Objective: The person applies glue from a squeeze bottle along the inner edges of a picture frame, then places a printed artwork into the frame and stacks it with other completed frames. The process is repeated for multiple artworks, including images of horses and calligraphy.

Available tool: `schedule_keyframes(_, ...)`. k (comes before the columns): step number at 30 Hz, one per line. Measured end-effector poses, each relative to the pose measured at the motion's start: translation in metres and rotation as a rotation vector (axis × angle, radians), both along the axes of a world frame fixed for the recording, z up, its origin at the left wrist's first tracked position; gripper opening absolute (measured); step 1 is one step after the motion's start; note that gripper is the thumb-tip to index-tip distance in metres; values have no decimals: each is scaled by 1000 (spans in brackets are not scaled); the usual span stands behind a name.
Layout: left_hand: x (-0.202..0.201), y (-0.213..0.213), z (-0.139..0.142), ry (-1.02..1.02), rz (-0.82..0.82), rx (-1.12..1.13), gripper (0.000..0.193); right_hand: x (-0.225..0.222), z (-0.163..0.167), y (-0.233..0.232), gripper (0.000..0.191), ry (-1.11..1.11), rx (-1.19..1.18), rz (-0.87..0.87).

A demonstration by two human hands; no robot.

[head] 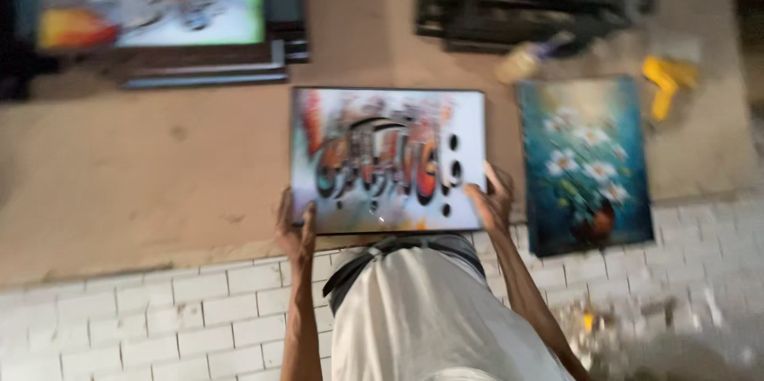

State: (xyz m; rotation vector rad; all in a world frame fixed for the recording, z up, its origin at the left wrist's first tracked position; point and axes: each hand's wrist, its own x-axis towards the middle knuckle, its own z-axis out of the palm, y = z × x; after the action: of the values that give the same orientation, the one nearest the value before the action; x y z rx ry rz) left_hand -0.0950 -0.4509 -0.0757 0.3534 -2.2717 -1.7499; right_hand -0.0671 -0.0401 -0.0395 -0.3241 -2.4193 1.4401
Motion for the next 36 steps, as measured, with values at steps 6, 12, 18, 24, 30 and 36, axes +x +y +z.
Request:
schedule_keyframes(6, 11, -10, 14, -36, -20, -278, 57, 21, -14, 22, 61, -89, -33, -128)
schedule_keyframes(12, 17, -37, 0, -203, -78, -294, 42, 28, -23, 33, 64, -361, 3, -55)
schedule_keyframes(18, 4, -53, -9, -114, -191, -399, 40, -2, -12, 37, 96, -576, 357, -3)
schedule_keyframes(24, -11, -38, 28, -372, -303, -604, 105, -118, 18, 38, 118, -453, 572, 204)
schedule_keyframes(30, 4, -6, 61, -322, -498, -898, 121, -212, 48, 21, 122, -752, 703, 318)
schedule_keyframes(36, 6, -1, 52, -204, -374, -903, 119, -215, 50, 18, 108, -693, 731, 316)
